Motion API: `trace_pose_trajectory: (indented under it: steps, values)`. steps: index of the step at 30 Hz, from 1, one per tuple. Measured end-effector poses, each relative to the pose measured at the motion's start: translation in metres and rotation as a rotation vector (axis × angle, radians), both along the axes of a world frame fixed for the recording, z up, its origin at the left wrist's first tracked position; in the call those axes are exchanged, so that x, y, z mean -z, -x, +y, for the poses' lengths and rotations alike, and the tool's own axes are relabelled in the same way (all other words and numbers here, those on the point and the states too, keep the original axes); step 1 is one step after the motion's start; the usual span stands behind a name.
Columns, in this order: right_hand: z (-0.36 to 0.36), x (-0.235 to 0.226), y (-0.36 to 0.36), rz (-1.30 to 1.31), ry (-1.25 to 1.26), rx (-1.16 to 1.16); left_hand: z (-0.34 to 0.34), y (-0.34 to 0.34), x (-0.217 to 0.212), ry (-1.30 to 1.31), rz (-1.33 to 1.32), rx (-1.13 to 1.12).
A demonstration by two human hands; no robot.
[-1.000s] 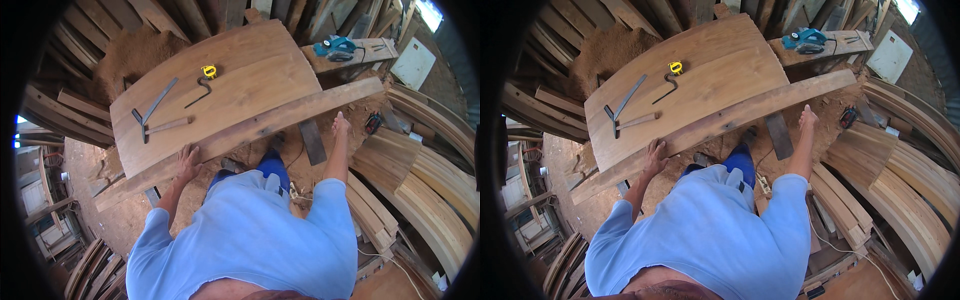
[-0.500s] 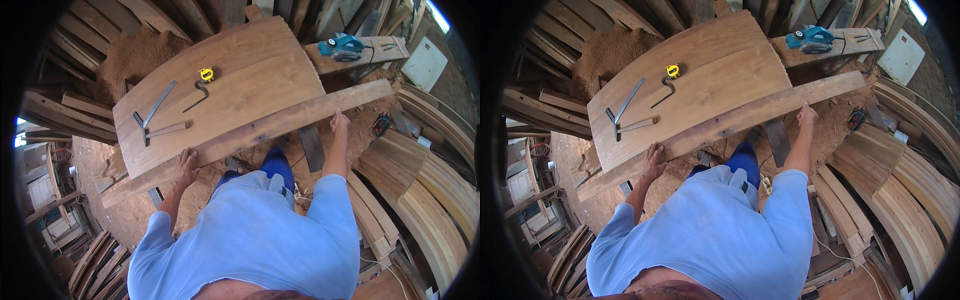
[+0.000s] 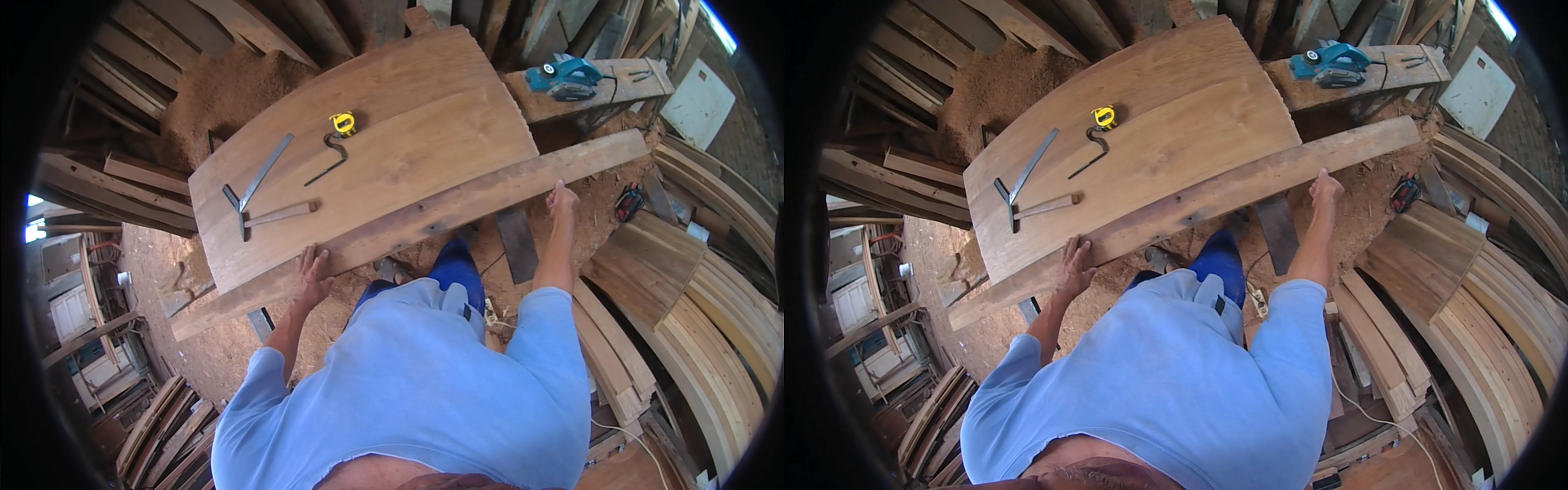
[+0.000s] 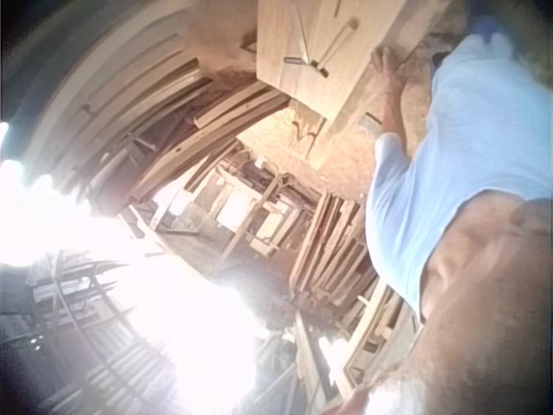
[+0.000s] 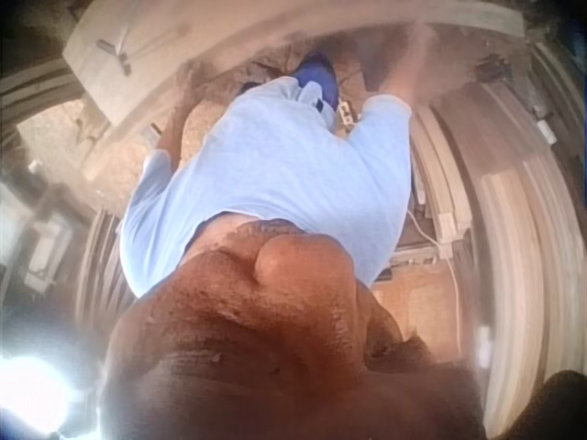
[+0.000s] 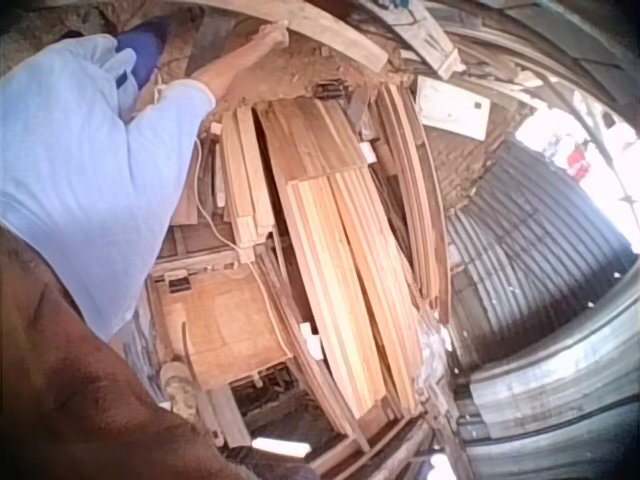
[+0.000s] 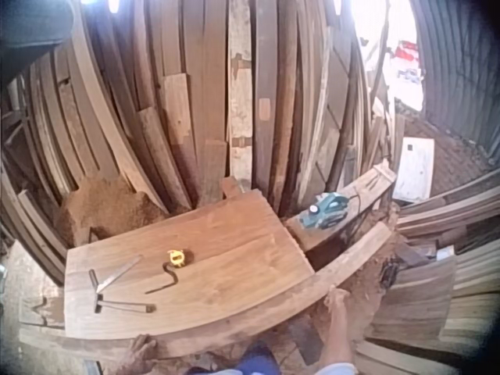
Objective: The person measures and marks a piece of wood using a tape measure and a pencil, then checks the alignment of a wooden board against a larger panel on a workbench while using a hammer to position it.
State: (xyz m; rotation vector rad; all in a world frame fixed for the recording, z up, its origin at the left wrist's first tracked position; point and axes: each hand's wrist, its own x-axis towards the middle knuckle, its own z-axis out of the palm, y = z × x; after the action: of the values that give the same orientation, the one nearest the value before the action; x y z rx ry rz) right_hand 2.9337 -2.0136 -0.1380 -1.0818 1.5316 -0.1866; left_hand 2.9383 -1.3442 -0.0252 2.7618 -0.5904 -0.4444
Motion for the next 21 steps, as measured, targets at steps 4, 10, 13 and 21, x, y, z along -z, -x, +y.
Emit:
trace_pose_trajectory:
  steps: [4, 10, 13, 21]
  values:
    - [-0.0004, -0.0017, 0.0003, -0.001, -0.001, -0.004, 0.001, -0.0004, -0.0001, 0.004, -0.01, 0.003]
    - [-0.0007, -0.0017, -0.0001, 0.01, -0.005, 0.013, -0.0012, -0.0004, -0.0024, -0.029, 0.016, -0.002]
    - [-0.0047, 0.0011, 0.001, 0.007, -0.004, 0.017, -0.0011, -0.0014, -0.0027, -0.031, 0.021, 0.005]
    - [-0.0048, -0.0011, 0.0003, 0.03, -0.013, 0.0, -0.0008, -0.0002, -0.0028, -0.03, 0.017, 0.01]
